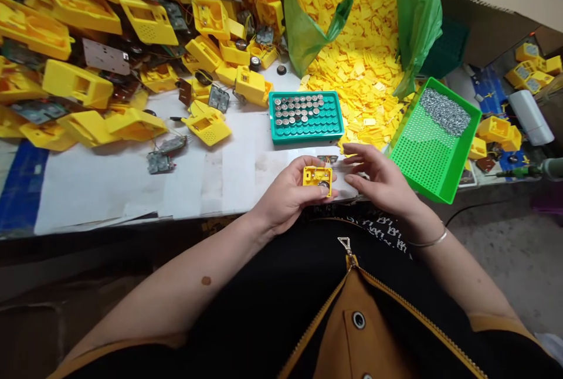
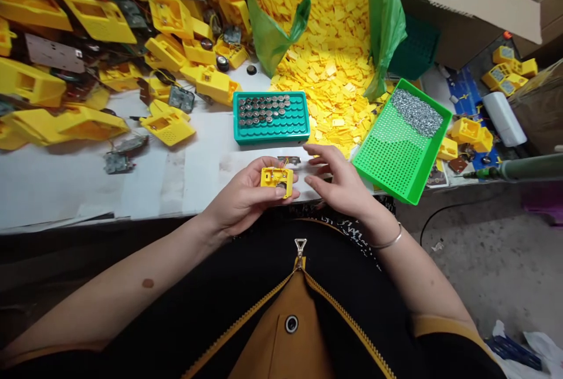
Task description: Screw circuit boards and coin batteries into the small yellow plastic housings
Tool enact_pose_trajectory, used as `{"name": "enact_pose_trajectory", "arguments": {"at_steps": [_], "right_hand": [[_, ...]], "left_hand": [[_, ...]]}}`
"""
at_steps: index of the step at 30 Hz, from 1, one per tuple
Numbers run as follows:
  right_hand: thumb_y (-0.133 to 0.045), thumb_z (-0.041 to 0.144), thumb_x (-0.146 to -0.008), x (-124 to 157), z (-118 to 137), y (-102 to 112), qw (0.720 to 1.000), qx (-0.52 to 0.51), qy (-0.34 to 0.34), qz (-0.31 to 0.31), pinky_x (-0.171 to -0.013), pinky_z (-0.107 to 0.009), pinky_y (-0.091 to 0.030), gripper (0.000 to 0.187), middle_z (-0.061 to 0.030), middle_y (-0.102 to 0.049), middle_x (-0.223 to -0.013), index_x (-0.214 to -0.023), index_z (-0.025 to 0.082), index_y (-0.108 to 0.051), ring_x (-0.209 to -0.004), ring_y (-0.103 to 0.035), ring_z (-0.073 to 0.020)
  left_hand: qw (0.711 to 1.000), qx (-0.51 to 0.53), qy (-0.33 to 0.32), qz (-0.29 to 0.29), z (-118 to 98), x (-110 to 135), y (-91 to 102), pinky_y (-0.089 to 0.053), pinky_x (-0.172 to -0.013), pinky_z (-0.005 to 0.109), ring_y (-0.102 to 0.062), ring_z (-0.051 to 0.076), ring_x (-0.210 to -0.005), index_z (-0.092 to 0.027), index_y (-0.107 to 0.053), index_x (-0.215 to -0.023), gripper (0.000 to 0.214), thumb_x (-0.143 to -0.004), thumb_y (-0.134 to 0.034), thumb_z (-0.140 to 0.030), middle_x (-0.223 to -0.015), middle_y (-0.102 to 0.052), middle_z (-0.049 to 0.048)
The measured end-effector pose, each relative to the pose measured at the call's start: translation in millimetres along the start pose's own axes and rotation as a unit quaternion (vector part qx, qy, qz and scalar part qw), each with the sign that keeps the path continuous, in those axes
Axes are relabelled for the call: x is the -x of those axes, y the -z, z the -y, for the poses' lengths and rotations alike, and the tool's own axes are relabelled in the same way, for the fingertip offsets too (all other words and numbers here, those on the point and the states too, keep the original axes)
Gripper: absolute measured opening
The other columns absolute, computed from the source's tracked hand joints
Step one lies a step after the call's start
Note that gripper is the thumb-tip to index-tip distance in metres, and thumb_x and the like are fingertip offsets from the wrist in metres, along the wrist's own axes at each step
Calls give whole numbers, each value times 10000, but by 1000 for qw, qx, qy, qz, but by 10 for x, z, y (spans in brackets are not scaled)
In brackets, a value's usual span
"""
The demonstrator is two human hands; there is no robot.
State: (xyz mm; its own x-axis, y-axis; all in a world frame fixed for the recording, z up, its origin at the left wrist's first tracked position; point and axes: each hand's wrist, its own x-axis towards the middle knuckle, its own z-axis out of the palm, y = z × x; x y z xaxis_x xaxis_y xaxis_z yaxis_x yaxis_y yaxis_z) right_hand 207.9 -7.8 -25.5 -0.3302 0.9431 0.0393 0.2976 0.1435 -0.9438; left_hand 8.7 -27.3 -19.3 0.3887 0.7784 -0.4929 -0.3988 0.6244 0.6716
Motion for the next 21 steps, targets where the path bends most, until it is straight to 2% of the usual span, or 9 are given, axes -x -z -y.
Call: {"name": "enact_pose_trajectory", "arguments": {"at_steps": [2,4,6,8,11,14,18,21], "right_hand": [[-697,297,-813,-20,-37,-12,994,-87,-36,55,-808,-327,-569,397,-64,-622,-1141,-1185,235,-574,-941,-651,-153],[-697,335,-822,-43,-33,-50,988,-133,-54,63,-784,-305,-570,290,-49,-649,-1069,-1071,213,-612,-876,-655,-130],[-698,362,-823,-59,-1,-99,988,-142,-56,27,-767,-284,-565,222,-33,-668,-974,-945,193,-623,-847,-649,-119],[-714,371,-810,-62,44,-150,991,-122,-44,-31,-723,-258,-553,231,-10,-659,-879,-915,194,-608,-798,-641,-107],[-720,361,-805,-64,120,-202,991,-77,-30,-106,-541,-210,-494,266,37,-599,-763,-986,220,-586,-598,-594,-67],[-714,394,-805,-92,189,-203,982,-138,-84,-102,-456,-208,-478,278,55,-587,-715,-979,233,-568,-493,-582,-65],[-771,407,-743,-139,221,-159,941,-287,-174,-43,-541,-236,-568,357,43,-638,-750,-973,228,-566,-575,-644,-94],[-823,318,-686,-139,211,-149,927,-326,-179,-38,-652,-254,-595,417,39,-654,-807,-1012,221,-582,-663,-662,-96]], "left_hand": [[1000,-10,1,30,-2,19,-1,-545,-673,240,-710,150,-716,-197,-482,-963,458,-613,-747,-67,-882,-666,-9],[999,-28,1,39,-5,30,-9,-524,-585,203,-712,160,-707,-198,-492,-944,439,-610,-748,-76,-890,-659,-6],[998,-54,1,26,-6,29,-17,-501,-520,179,-702,159,-707,-197,-511,-932,407,-617,-746,-93,-880,-646,-6],[997,-78,-8,-3,1,13,-20,-499,-500,174,-679,142,-697,-196,-537,-928,384,-619,-747,-103,-851,-629,-13],[995,-74,-28,-54,28,-33,-21,-540,-570,205,-645,107,-680,-192,-572,-922,370,-610,-745,-91,-840,-624,-27],[996,-35,-43,-74,44,-77,-17,-558,-678,232,-647,100,-731,-192,-599,-940,354,-630,-727,-78,-866,-655,-22],[998,30,-31,-41,11,-94,3,-550,-802,259,-664,122,-879,-197,-622,-1015,420,-636,-682,-27,-1008,-694,10],[998,51,-9,-30,-12,-89,13,-549,-815,284,-673,139,-887,-195,-620,-1050,432,-650,-681,-44,-1027,-699,30]]}}
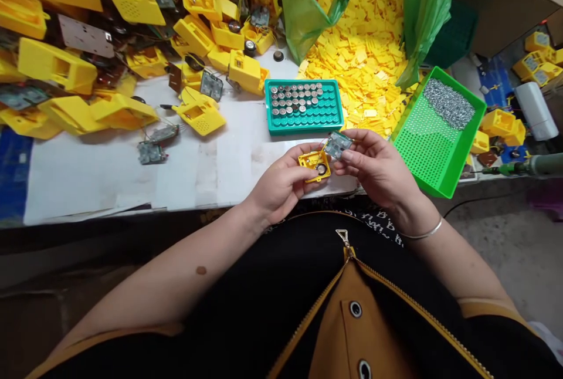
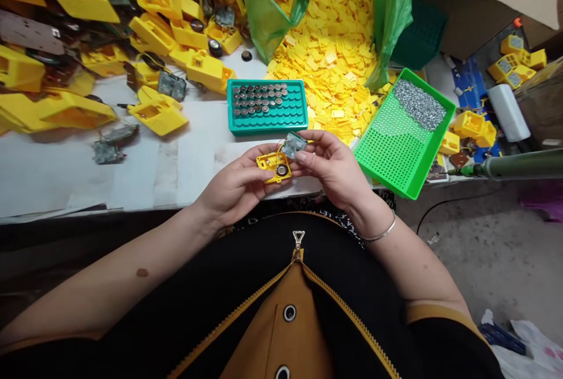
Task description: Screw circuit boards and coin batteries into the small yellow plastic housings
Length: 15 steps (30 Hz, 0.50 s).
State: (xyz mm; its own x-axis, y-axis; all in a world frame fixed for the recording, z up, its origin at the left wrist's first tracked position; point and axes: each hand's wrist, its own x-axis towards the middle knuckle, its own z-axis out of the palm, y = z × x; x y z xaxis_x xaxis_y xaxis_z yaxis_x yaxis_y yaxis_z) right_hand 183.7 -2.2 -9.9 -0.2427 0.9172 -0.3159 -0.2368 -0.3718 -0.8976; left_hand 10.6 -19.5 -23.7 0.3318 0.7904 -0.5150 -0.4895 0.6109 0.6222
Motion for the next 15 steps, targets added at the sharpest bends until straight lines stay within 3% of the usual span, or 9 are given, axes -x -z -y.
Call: {"name": "enact_pose_trajectory", "arguments": {"at_steps": [4,8,12,15], "right_hand": [[-837,251,-653,39,-35,7,1000,2,25,-18,-691,-245,-579,405,41,-660,-801,-991,210,-617,-676,-640,-83],[-818,312,-681,119,-63,28,997,46,60,-26,-680,-250,-568,283,29,-659,-770,-855,185,-634,-657,-622,-81],[-781,426,-719,212,-71,18,982,134,116,-65,-636,-259,-550,311,24,-654,-718,-812,194,-597,-651,-628,-99],[-785,442,-711,253,-75,-5,981,141,117,-64,-595,-247,-541,332,25,-650,-684,-788,191,-582,-618,-631,-100]], "left_hand": [[998,-61,-14,-20,36,9,-34,-552,-739,276,-657,129,-784,-181,-621,-996,406,-626,-740,-61,-895,-689,6],[992,-118,-34,-22,92,11,-71,-550,-684,291,-629,134,-728,-165,-634,-947,398,-581,-761,-72,-850,-666,4],[992,-126,-22,-6,106,11,-63,-533,-759,323,-636,145,-764,-181,-617,-1029,453,-607,-757,-97,-876,-675,9],[980,-184,-78,20,120,9,-57,-486,-880,324,-634,169,-918,-176,-636,-1051,428,-647,-779,-160,-1002,-687,31]]}}
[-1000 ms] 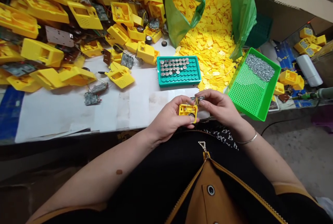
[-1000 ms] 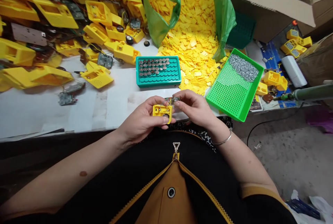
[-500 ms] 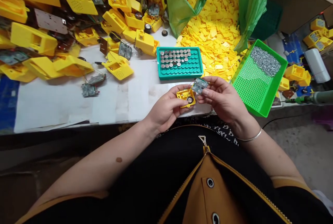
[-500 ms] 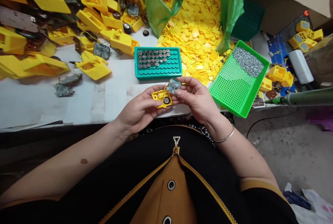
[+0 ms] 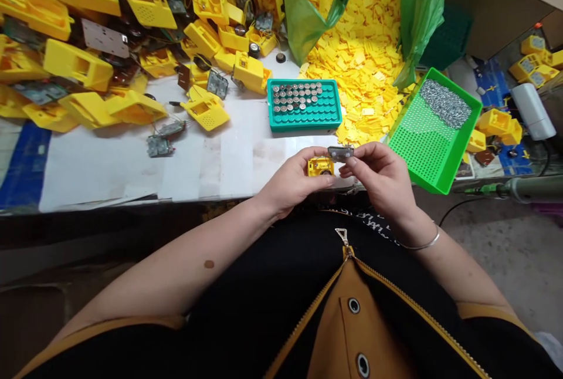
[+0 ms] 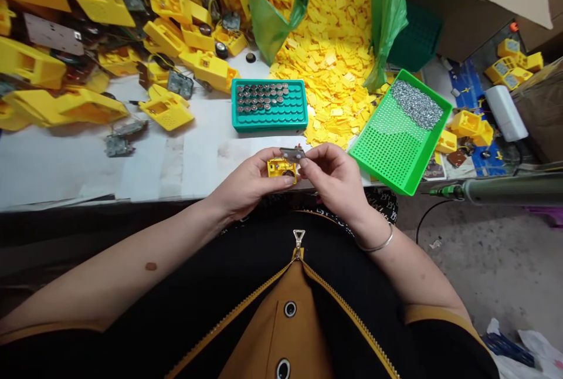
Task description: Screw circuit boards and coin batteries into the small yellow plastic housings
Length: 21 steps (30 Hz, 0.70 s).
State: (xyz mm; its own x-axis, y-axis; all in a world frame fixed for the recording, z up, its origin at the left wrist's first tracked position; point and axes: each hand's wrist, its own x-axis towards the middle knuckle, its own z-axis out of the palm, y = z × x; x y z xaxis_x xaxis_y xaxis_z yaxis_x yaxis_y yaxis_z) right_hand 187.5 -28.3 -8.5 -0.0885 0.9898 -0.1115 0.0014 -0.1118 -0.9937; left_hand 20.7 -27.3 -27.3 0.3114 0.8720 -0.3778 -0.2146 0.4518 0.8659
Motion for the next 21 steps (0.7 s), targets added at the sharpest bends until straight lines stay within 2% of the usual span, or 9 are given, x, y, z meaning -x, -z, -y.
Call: {"name": "enact_pose_trajectory", "arguments": {"at_steps": [3,5,9,11,13,15,16,18,21], "right_hand": [[-781,403,-721,14,-12,-2,999,-36,-38,13,-559,-231,-541,301,33,-643,-675,-775,185,-580,-586,-631,-95],[-759,367,-748,26,-37,17,999,-35,-35,10,-545,-222,-534,257,35,-638,-678,-781,189,-576,-604,-647,-103],[-643,233,-852,82,-117,118,982,127,137,22,-673,-271,-562,57,-7,-694,-817,-868,205,-596,-761,-687,-128],[-589,162,-875,103,-168,191,920,256,288,76,-746,-310,-568,84,-45,-729,-959,-936,216,-609,-876,-694,-150],[-572,134,-881,100,-219,261,819,360,425,136,-735,-331,-569,130,-59,-738,-1042,-960,229,-612,-909,-699,-170],[-573,129,-884,83,-262,313,735,416,511,160,-690,-340,-565,126,-58,-742,-1063,-943,234,-611,-886,-704,-183],[-573,126,-884,74,-277,329,712,427,533,163,-689,-347,-565,123,-61,-741,-1070,-937,231,-610,-892,-704,-190],[-568,118,-884,68,-290,341,704,427,541,171,-710,-357,-569,129,-70,-738,-1080,-947,225,-605,-922,-699,-196],[-549,117,-889,91,-267,316,767,392,482,160,-717,-332,-565,161,-69,-738,-1047,-996,230,-587,-905,-695,-177]], "left_hand": [[995,-72,-60,-20,26,-11,-17,-458,-911,304,-616,176,-971,-170,-669,-984,290,-711,-752,-220,-1019,-686,33],[995,-77,-49,-41,37,-17,-26,-475,-851,298,-623,159,-878,-182,-666,-982,237,-757,-707,-239,-943,-685,22],[997,56,49,-23,-1,10,0,-501,-781,297,-648,145,-794,-196,-610,-1050,333,-728,-673,-143,-884,-687,20],[986,145,80,20,-39,33,25,-509,-782,293,-668,161,-839,-192,-582,-1089,501,-621,-652,-27,-925,-699,37],[973,211,86,47,-71,45,37,-521,-782,297,-678,187,-894,-182,-572,-1110,584,-561,-620,10,-967,-701,59],[965,241,90,43,-84,39,22,-535,-758,299,-682,199,-901,-167,-583,-1089,490,-617,-633,-41,-979,-694,76],[966,241,92,31,-84,29,6,-540,-736,293,-684,193,-878,-162,-591,-1067,411,-669,-642,-78,-966,-691,77],[972,217,95,4,-71,5,-34,-543,-684,270,-681,166,-809,-165,-599,-1029,295,-743,-650,-114,-922,-684,62],[980,172,97,-17,-41,-24,-78,-546,-663,253,-670,133,-733,-175,-602,-1003,277,-754,-654,-68,-859,-677,30]]}}
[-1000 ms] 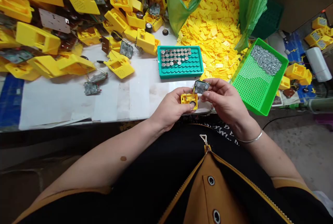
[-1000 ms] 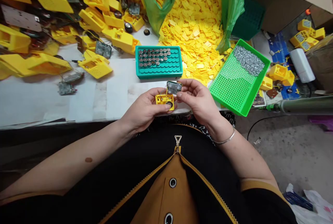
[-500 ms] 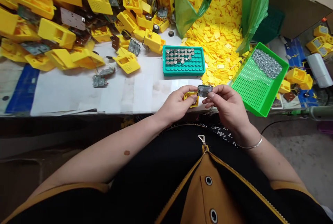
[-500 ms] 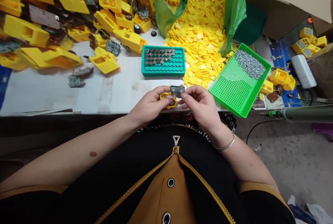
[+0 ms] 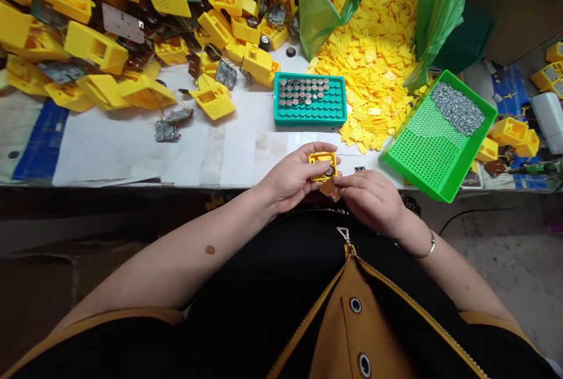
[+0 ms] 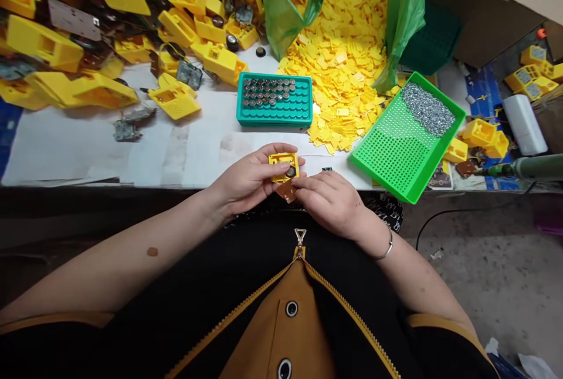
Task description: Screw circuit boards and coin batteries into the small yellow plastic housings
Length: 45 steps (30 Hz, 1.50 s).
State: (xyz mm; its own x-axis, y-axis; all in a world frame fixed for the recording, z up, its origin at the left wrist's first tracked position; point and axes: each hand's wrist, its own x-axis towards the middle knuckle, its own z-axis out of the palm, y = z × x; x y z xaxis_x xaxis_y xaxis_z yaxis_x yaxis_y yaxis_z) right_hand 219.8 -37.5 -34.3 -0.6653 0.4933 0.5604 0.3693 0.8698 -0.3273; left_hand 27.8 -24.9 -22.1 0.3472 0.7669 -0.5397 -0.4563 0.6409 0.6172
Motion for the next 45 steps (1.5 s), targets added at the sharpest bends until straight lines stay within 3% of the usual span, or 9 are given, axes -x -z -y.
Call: {"name": "enact_pose_trajectory", "arguments": {"at_steps": [3,6,13,17,20,25,34,41,45], "right_hand": [[-520,128,-893,-53,59,10,990,-40,-129,-30,-682,-290,-542,152,-45,-722,-897,-1002,221,-570,-793,-674,-148],[-528,164,-886,-122,91,15,978,-29,-201,-46,-618,-262,-500,60,-21,-671,-777,-915,207,-558,-675,-620,-128],[-524,187,-873,-219,112,-16,969,-17,-245,-1,-616,-267,-454,37,-28,-655,-779,-897,193,-552,-657,-577,-127],[-515,196,-880,-214,123,-39,962,-9,-271,-11,-606,-262,-449,31,-21,-642,-765,-886,193,-546,-645,-565,-120],[-518,190,-887,-204,132,-53,968,-10,-251,-18,-611,-261,-466,28,-23,-641,-771,-901,196,-542,-660,-577,-122],[-498,134,-905,-218,135,-67,988,19,-150,-19,-659,-283,-515,100,-52,-655,-811,-975,194,-536,-746,-613,-150],[-530,38,-856,-46,16,-84,1000,22,-14,7,-719,-348,-568,305,-120,-708,-1012,-1132,165,-560,-882,-649,-206],[-454,91,-920,-165,67,-80,994,97,-27,30,-697,-328,-552,240,-86,-706,-996,-1094,192,-587,-834,-639,-177],[-469,55,-901,-253,66,-83,997,41,-71,-3,-728,-303,-562,224,-94,-695,-958,-1071,155,-577,-863,-646,-163]], "left_hand": [[1000,-2,3,6,15,-3,11,-553,-732,265,-674,123,-750,-176,-609,-1011,301,-743,-640,-42,-868,-690,28],[998,32,18,49,13,17,52,-550,-795,288,-684,153,-852,-170,-617,-1053,403,-678,-626,-25,-943,-706,52],[997,-38,-7,65,83,28,118,-516,-731,242,-652,120,-784,-200,-622,-1097,483,-653,-706,-29,-917,-693,15],[993,-57,-37,99,130,15,147,-508,-791,256,-650,149,-897,-213,-613,-1144,549,-638,-742,-40,-993,-686,26],[994,-53,-42,91,123,11,126,-507,-787,245,-651,137,-878,-211,-615,-1126,528,-642,-725,-30,-969,-687,17],[1000,6,1,29,50,21,60,-519,-738,227,-647,101,-764,-199,-599,-1059,460,-647,-642,1,-863,-674,-6],[994,35,1,105,31,22,183,-495,-724,226,-644,147,-875,-218,-593,-1100,601,-566,-662,49,-884,-669,11],[987,62,21,150,-7,-11,236,-489,-793,235,-644,152,-915,-186,-603,-1116,660,-513,-599,82,-928,-686,30],[984,108,54,135,-56,-28,254,-521,-812,298,-666,173,-885,-158,-582,-1146,503,-658,-598,-36,-973,-696,74]]}}
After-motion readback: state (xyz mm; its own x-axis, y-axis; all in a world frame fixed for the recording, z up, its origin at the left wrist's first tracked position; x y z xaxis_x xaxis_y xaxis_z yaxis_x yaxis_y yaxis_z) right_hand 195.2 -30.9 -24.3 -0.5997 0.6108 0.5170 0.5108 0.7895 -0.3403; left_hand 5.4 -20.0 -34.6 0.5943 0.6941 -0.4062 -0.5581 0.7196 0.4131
